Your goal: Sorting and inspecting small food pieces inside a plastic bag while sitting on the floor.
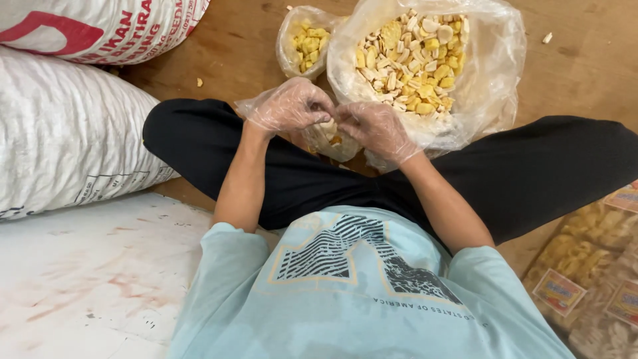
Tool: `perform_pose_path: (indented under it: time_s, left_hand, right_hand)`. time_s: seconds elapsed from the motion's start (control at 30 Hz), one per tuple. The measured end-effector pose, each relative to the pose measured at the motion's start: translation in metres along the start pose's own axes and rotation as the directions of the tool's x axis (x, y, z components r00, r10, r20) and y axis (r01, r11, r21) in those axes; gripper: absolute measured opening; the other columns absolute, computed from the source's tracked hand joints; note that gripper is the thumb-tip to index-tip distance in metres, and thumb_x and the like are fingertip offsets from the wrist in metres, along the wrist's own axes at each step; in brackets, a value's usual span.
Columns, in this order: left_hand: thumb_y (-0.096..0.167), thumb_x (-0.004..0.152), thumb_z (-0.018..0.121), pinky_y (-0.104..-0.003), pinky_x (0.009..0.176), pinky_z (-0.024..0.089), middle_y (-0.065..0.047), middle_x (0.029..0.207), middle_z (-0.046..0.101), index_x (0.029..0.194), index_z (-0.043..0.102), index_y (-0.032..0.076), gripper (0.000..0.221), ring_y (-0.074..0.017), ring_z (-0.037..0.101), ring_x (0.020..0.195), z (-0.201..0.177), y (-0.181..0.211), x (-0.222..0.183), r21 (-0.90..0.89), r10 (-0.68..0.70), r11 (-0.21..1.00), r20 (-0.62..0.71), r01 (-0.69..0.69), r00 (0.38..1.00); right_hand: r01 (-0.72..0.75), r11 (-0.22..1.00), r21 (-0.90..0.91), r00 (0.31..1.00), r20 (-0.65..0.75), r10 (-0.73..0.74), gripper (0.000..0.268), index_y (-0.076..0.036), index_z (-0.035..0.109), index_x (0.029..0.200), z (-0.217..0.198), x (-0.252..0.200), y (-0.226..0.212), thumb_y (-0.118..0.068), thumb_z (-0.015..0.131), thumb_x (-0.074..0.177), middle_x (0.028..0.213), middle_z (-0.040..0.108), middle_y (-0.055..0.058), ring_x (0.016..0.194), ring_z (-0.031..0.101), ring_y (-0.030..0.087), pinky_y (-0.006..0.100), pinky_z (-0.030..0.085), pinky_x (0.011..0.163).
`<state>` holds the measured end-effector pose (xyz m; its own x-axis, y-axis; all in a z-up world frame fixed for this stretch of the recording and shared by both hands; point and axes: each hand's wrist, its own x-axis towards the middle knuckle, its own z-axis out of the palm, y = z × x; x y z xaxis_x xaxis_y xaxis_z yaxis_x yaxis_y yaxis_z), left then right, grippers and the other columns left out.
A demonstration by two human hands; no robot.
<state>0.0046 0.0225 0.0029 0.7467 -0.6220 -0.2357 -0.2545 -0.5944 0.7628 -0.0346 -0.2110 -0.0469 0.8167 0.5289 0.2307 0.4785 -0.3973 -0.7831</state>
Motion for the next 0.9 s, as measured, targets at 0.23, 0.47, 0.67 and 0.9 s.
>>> perform_pose_path:
  time_s: [0.23,0.47,0.67,0.9]
  left_hand:
    - [0.016,0.089,0.079,-0.043,0.072,0.055,-0.016,0.089,0.075,0.102,0.079,0.014,0.013,-0.0339,0.072,0.082,-0.014,0.008,0.015,-0.12,0.252,0.958,-0.081,-0.26,0.964]
    - [0.015,0.099,0.07,-0.028,0.073,0.06,-0.01,0.094,0.075,0.109,0.074,0.007,0.013,-0.0176,0.071,0.076,0.007,0.048,0.074,-0.184,0.345,0.904,-0.22,-0.386,0.912]
    - [0.026,0.104,0.051,-0.034,0.09,0.057,-0.014,0.118,0.069,0.125,0.063,0.006,0.031,-0.0233,0.066,0.104,0.063,0.019,0.157,0.156,0.366,0.93,-0.291,-0.334,0.884]
    - [0.011,0.101,0.048,-0.043,0.126,0.024,-0.002,0.166,0.028,0.156,0.041,0.03,0.058,-0.0245,0.024,0.152,0.102,-0.023,0.243,0.551,0.207,0.827,-0.107,-0.115,0.972]
  right_hand:
    - [-0.029,0.998,-0.06,0.981,-0.191,0.017,0.017,-0.02,0.078,0.104,-0.023,-0.004,0.045,-0.02,0.085,0.089,0.086,0.076,-0.001,0.071,0.072,0.018,0.033,0.057,0.073]
    - [-0.215,0.967,-0.14,0.934,-0.319,0.161,0.01,-0.008,0.076,0.104,-0.072,-0.005,0.046,-0.012,0.078,0.095,0.088,0.076,0.009,0.074,0.072,0.022,0.034,0.059,0.071]
    - [-0.308,0.922,-0.235,0.905,-0.37,0.209,0.009,-0.001,0.073,0.105,-0.08,-0.012,0.08,-0.004,0.071,0.096,0.094,0.074,0.015,0.082,0.071,0.023,0.035,0.06,0.076]
    - [-0.224,0.928,-0.298,0.906,-0.415,0.086,0.023,0.0,0.061,0.121,-0.092,-0.016,0.128,-0.001,0.063,0.099,0.115,0.066,0.02,0.107,0.063,0.036,0.047,0.051,0.093]
